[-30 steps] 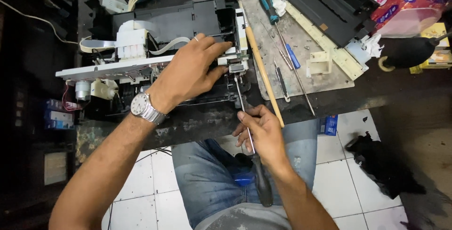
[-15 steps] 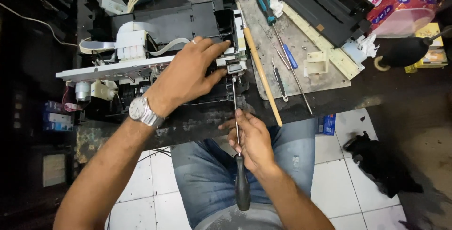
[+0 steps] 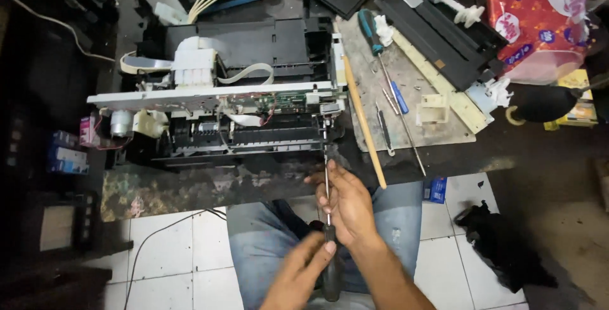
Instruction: The person uses a screwdriver to remove screws from a circuit board inside a disassembled electronic device. They then use the screwdriver to pry open a small white plastic component and place it on the table.
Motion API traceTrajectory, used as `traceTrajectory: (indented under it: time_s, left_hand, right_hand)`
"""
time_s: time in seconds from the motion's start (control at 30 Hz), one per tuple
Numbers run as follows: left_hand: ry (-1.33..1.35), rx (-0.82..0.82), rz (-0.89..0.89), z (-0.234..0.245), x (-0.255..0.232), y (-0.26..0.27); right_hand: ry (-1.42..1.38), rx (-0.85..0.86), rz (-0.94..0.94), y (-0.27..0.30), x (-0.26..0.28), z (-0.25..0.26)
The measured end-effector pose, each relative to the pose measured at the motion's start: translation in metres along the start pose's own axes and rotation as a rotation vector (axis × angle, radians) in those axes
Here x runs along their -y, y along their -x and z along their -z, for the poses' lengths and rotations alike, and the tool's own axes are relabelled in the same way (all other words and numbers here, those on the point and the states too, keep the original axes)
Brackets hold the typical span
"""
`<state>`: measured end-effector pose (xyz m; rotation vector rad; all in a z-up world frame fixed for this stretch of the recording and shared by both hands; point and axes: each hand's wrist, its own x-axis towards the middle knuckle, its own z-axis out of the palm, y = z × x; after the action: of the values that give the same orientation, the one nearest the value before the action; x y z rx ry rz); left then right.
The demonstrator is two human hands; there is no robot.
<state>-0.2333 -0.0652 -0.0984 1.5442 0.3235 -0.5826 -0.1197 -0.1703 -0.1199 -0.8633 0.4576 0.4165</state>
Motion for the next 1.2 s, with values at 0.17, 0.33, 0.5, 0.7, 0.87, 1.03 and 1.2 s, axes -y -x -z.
traceTrajectory:
  time_s: [0.17, 0.33, 0.5, 0.7, 0.87, 1.03, 1.2]
  left_hand:
    - [0.278, 0.062, 0.072, -0.005, -0.012, 0.006]
    - [-0.02, -0.094, 0.045, -0.013, 0.006, 0.0]
    - [-0.323, -0.26, -0.165, -0.018, 0.01, -0.004]
    - [-0.711, -0.195, -0.686, 0.063, -0.08, 0.023]
    - [-1.079, -0.449, -1.221, 0.101, -0.165, -0.032]
    - [-1.475, -0.492, -1.296, 0.106, -0.196, -0.117]
    - [-1.466, -0.246, -1.178, 0.11, -0.207, -0.14]
  right_hand:
    - [0.041, 0.005, 0.014, 0.009, 0.009, -0.003]
    - [0.315, -0.126, -0.093, 0.06, 0.03, -0.01]
    - [0.345, -0.101, 0.062, 0.057, 0.001, 0.016]
    - [0.204, -0.044, 0.117, 0.054, -0.009, 0.02]
    - [0.163, -0.073, 0.06, 0.054, -0.011, 0.017]
    - [0.1, -0.083, -0.033, 0.056, -0.005, 0.011]
    - [0.042, -0.079, -0.127, 0.058, 0.005, 0.003]
